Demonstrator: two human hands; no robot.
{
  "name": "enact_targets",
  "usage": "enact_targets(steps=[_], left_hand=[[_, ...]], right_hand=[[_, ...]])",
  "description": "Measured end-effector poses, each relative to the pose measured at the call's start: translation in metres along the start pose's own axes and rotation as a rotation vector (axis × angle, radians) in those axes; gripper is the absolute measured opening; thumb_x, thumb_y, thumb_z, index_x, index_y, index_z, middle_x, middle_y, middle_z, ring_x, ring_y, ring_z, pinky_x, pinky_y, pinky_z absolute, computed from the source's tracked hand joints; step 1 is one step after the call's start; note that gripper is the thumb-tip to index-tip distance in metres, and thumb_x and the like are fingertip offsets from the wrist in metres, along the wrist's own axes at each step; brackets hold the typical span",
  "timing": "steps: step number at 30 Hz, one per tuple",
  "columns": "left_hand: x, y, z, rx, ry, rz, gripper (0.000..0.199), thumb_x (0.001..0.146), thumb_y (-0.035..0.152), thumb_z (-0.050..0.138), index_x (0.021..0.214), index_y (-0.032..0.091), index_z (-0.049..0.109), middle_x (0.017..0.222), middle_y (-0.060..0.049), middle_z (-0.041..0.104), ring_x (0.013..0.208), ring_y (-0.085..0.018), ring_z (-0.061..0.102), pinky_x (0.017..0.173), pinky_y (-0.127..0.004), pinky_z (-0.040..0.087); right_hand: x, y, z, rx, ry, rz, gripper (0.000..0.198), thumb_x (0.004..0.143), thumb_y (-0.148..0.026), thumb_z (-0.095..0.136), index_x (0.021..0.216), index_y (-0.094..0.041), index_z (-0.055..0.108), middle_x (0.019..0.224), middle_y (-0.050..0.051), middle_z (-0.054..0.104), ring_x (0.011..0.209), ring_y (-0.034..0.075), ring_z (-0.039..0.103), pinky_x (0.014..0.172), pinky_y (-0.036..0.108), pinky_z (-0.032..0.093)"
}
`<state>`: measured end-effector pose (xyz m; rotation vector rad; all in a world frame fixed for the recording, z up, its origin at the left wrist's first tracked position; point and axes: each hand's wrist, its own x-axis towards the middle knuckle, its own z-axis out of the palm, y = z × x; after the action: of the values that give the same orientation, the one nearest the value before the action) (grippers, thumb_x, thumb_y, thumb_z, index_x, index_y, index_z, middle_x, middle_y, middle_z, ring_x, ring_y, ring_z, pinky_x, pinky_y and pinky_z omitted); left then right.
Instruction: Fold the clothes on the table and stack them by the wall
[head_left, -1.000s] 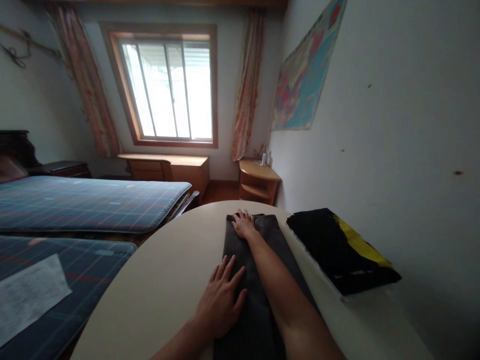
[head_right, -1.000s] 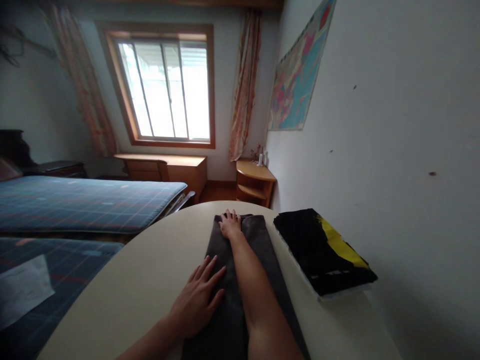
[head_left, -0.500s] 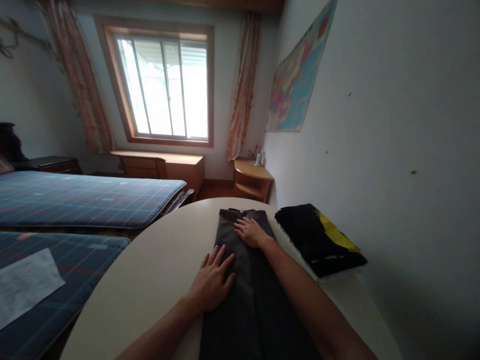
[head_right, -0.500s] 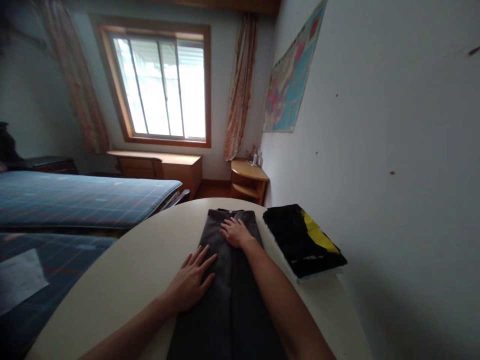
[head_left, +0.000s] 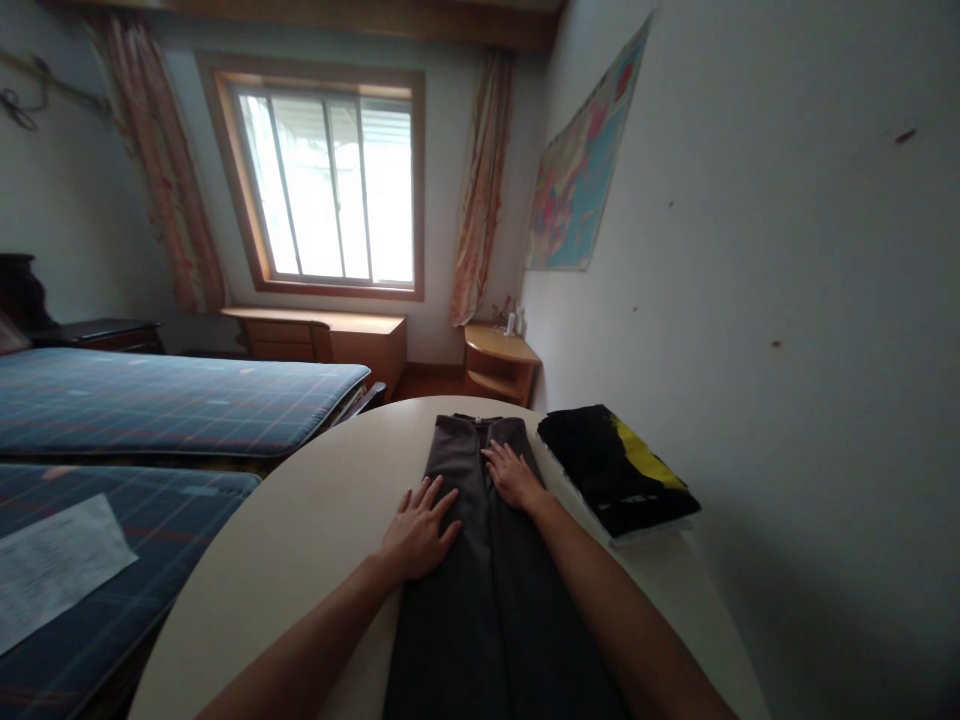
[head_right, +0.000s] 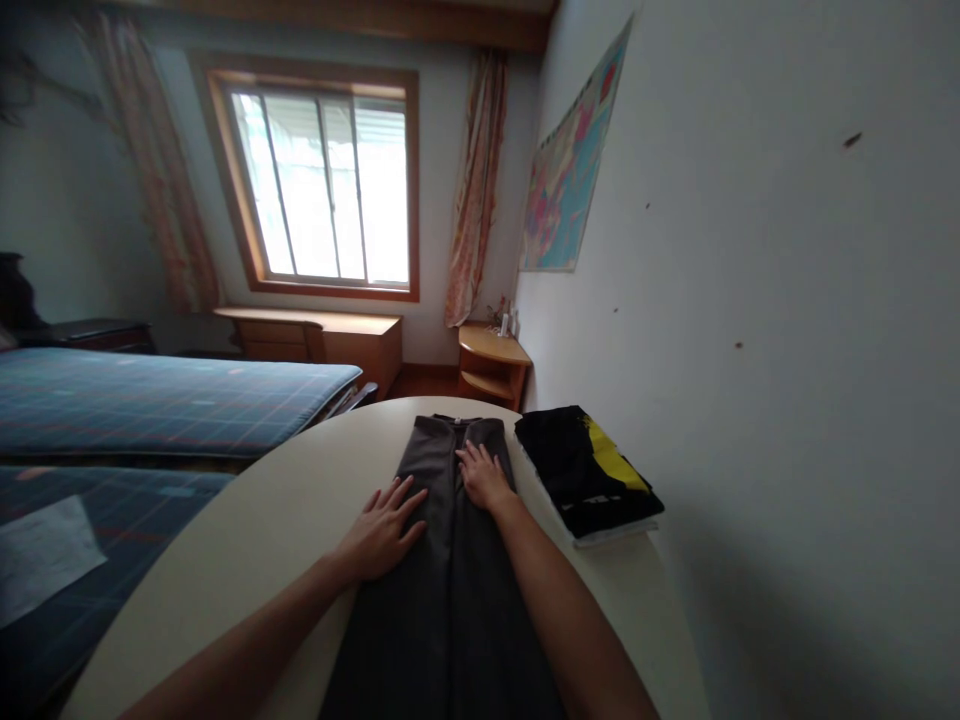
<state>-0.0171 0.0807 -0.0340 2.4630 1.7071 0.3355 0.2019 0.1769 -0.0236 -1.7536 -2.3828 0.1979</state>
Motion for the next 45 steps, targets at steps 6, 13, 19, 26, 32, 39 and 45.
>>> enact_targets(steps=[6,13,19,26,32,39,45], left_hand=[[0.021,-0.013,0.005,0.024,0.008,0.005,0.060,0.095,0.056,0.037,0.149,0.032,0.037,0.162,-0.006,0.022,0.149,-0.030,0.016,0.118,-0.053,0.017],[0.054,-0.031,0.006,0.057,-0.022,-0.018,0.061,0.095,0.058,0.036,0.150,0.032,0.035,0.162,-0.006,0.021,0.149,-0.030,0.016,0.117,-0.053,0.017],[0.086,-0.041,0.003,0.109,-0.040,-0.043,0.060,0.096,0.059,0.032,0.151,0.035,0.032,0.163,-0.007,0.018,0.149,-0.032,0.016,0.116,-0.055,0.016],[0.102,-0.015,0.000,0.199,0.161,-0.088,0.048,0.097,0.034,0.043,0.144,0.023,0.045,0.153,-0.015,0.038,0.140,-0.034,0.036,0.111,-0.052,0.029],[0.065,0.002,0.008,0.126,0.144,-0.002,0.041,0.097,0.034,0.042,0.136,0.025,0.053,0.145,-0.009,0.049,0.132,-0.027,0.046,0.108,-0.042,0.037],[-0.006,0.019,0.001,0.010,-0.115,0.185,0.061,0.097,0.048,0.034,0.153,0.024,0.029,0.162,-0.006,0.021,0.148,-0.037,0.012,0.118,-0.056,0.016],[-0.057,0.021,-0.011,-0.033,-0.181,0.313,0.068,0.095,0.052,0.038,0.156,0.029,0.016,0.163,-0.003,0.012,0.149,-0.035,0.003,0.119,-0.058,0.010]], right_hand=[[-0.012,-0.012,-0.007,0.012,0.102,0.081,0.051,0.099,-0.032,0.030,0.147,-0.019,0.039,0.159,0.011,0.028,0.144,0.027,0.027,0.115,0.044,0.024],[-0.053,-0.032,-0.008,0.034,-0.117,0.252,0.072,0.095,-0.062,0.026,0.153,-0.020,0.031,0.160,0.013,0.024,0.146,0.037,0.020,0.114,0.060,0.016],[-0.053,-0.023,0.009,0.019,-0.131,0.191,0.077,0.093,-0.068,0.023,0.157,-0.024,0.017,0.164,0.009,0.006,0.150,0.033,-0.001,0.118,0.052,0.003],[-0.027,-0.012,0.013,0.032,-0.028,0.212,0.073,0.094,-0.067,0.025,0.155,-0.027,0.024,0.164,0.006,0.013,0.150,0.030,0.004,0.118,0.049,0.004],[-0.048,-0.019,0.007,0.053,0.068,-0.006,0.059,0.097,-0.057,0.031,0.147,-0.028,0.042,0.159,0.003,0.030,0.147,0.024,0.019,0.119,0.046,0.010],[-0.102,-0.035,0.000,0.043,-0.097,-0.109,0.066,0.098,-0.058,0.025,0.154,-0.021,0.029,0.162,0.004,0.021,0.149,0.028,0.012,0.119,0.050,0.008],[-0.165,-0.053,-0.008,0.042,-0.172,-0.126,0.069,0.097,-0.058,0.029,0.156,-0.023,0.021,0.163,0.004,0.012,0.150,0.028,0.005,0.120,0.050,0.006]])
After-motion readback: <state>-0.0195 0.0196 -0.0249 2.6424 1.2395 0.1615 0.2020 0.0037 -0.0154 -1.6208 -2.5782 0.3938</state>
